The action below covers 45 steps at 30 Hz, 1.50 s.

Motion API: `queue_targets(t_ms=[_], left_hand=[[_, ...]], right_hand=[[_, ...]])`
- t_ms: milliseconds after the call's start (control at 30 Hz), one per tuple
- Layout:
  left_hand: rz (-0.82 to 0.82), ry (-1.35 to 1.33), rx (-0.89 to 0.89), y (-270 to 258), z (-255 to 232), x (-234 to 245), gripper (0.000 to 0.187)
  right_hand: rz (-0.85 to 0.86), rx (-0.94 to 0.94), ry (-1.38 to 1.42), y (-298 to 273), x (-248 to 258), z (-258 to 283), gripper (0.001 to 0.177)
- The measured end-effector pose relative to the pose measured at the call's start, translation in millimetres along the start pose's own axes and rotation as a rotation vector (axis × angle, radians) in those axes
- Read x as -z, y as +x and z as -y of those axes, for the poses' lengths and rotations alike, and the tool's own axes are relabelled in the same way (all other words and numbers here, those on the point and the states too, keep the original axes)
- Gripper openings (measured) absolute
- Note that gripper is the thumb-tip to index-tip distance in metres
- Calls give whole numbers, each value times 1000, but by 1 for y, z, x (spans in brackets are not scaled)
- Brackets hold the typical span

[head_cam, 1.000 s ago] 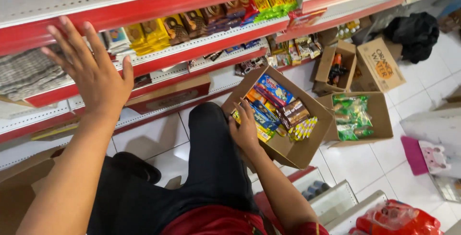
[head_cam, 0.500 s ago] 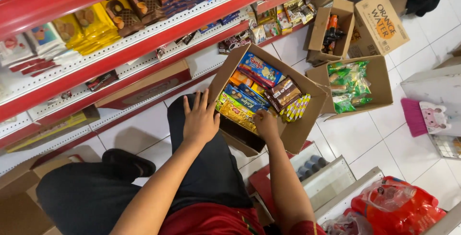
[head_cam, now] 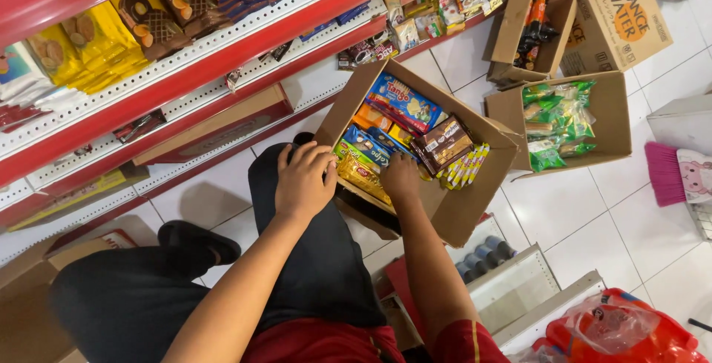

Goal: The person sits on the floor of a snack aisle and wipes packaged snack bars and wafer packets one at a time with a checkered cloth, then places the cleaned packages onto the shelf in front of them, taking new items from open cardboard boxes on the floor.

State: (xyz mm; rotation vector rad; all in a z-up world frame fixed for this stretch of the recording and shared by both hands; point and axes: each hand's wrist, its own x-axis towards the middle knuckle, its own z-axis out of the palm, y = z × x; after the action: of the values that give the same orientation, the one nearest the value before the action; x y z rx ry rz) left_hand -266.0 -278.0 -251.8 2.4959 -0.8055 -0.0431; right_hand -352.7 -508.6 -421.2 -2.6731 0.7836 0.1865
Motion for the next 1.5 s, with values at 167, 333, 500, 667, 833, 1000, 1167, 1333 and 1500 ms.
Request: queue_targets(t_ms=[167, 333, 500, 667, 833, 1000, 1167, 1333, 1500], left_hand=[[-23, -3, 5, 1, -3, -3, 19], [-26, 8, 4, 3, -3, -4, 20], [-19, -10, 8, 0, 0, -4, 20], [-30, -37, 22, 2, 0, 0, 17], [-43, -43, 30, 1, 2, -2, 16], [-46, -39, 34, -1, 5, -5, 15], [-24, -21, 46, 0, 8, -7, 15], [20, -11, 59, 3, 6, -6, 16], [54, 32, 52, 3, 4, -7, 18]], right_hand=[[-15, -20, -51, -6, 17, 17, 36], [2, -40, -51, -5, 9, 14, 41], [157, -43, -32, -2, 12, 20, 44], [26, 164, -85, 2, 39, 47, 62], [-46, 292, -174, 38, 33, 63, 21], [100, 277, -316, 79, 12, 74, 18], [59, 289, -303, 92, -10, 78, 16], [74, 192, -158, 81, 3, 85, 18], [53, 121, 78, 61, 22, 88, 15]])
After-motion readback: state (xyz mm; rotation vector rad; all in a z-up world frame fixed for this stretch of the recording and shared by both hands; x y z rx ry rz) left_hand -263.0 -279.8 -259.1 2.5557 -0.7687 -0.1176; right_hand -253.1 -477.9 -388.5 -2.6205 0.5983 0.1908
